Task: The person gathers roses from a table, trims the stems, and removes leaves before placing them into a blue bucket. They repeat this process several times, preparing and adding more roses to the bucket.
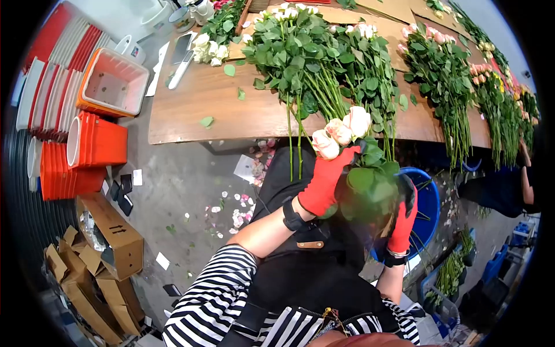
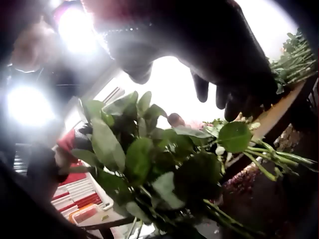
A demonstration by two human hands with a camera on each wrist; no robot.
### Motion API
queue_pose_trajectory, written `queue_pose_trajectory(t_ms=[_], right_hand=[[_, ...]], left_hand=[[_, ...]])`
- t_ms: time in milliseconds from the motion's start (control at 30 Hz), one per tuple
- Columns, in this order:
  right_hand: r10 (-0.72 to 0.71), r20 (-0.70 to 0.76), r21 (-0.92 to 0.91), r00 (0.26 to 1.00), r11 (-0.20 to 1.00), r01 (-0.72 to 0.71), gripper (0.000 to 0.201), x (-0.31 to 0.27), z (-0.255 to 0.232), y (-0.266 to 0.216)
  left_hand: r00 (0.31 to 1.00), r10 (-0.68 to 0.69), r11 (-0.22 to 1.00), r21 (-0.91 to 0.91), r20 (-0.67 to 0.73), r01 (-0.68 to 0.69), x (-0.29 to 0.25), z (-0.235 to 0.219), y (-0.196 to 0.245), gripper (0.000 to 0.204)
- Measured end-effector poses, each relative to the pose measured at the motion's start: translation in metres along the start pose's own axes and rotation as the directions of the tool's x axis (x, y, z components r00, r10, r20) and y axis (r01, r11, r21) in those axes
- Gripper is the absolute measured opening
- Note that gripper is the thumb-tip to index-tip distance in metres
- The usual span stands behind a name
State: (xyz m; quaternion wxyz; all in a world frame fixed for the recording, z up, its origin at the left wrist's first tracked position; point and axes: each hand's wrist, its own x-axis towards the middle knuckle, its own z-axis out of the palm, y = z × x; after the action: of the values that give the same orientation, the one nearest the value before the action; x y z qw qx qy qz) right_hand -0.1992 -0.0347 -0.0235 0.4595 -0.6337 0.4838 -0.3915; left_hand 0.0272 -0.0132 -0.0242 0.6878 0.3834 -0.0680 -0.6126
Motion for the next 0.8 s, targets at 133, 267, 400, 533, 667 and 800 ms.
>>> queue_pose_trajectory(t_ms=[133,267,400,533,667,800], right_hand=[[0.050,0.195,-0.106,0.980,0.994,-0.029,0.111,-0.030,-0.007,0.059],[0.023,0.340,-0.445,0.940,0.885,0.140,0.114,-0.068,-0.015,0.134],[0.048,0.377,-0.480,0.925,0.864,0.151,0.102,-0.078,-0.013,0.170],[0.093,0.279,-0.203,0.956,0.979,-0.036,0.084,-0.066,-0.012,0.104],[0.142,0.350,0.033,0.926,0.986,-0.163,0.063,-0.057,-0.026,0.070],[0.090,0.325,-0.041,0.941,0.996,-0.081,0.056,-0.044,-0.039,0.046]], left_hand=[[0.999,0.029,0.987,0.158,0.021,-0.032,-0.002,-0.001,0.009,0.037],[0.944,0.218,0.873,0.383,0.248,-0.303,-0.013,-0.003,0.020,0.049],[0.787,0.441,0.640,0.464,0.431,-0.613,-0.008,-0.008,0.030,0.060],[0.990,0.058,0.937,-0.350,0.125,-0.010,0.018,-0.009,0.048,0.040],[0.863,0.320,0.894,0.177,0.392,-0.412,0.041,-0.035,0.066,0.037],[0.807,0.296,0.938,0.002,0.511,-0.346,0.068,-0.057,0.070,0.040]])
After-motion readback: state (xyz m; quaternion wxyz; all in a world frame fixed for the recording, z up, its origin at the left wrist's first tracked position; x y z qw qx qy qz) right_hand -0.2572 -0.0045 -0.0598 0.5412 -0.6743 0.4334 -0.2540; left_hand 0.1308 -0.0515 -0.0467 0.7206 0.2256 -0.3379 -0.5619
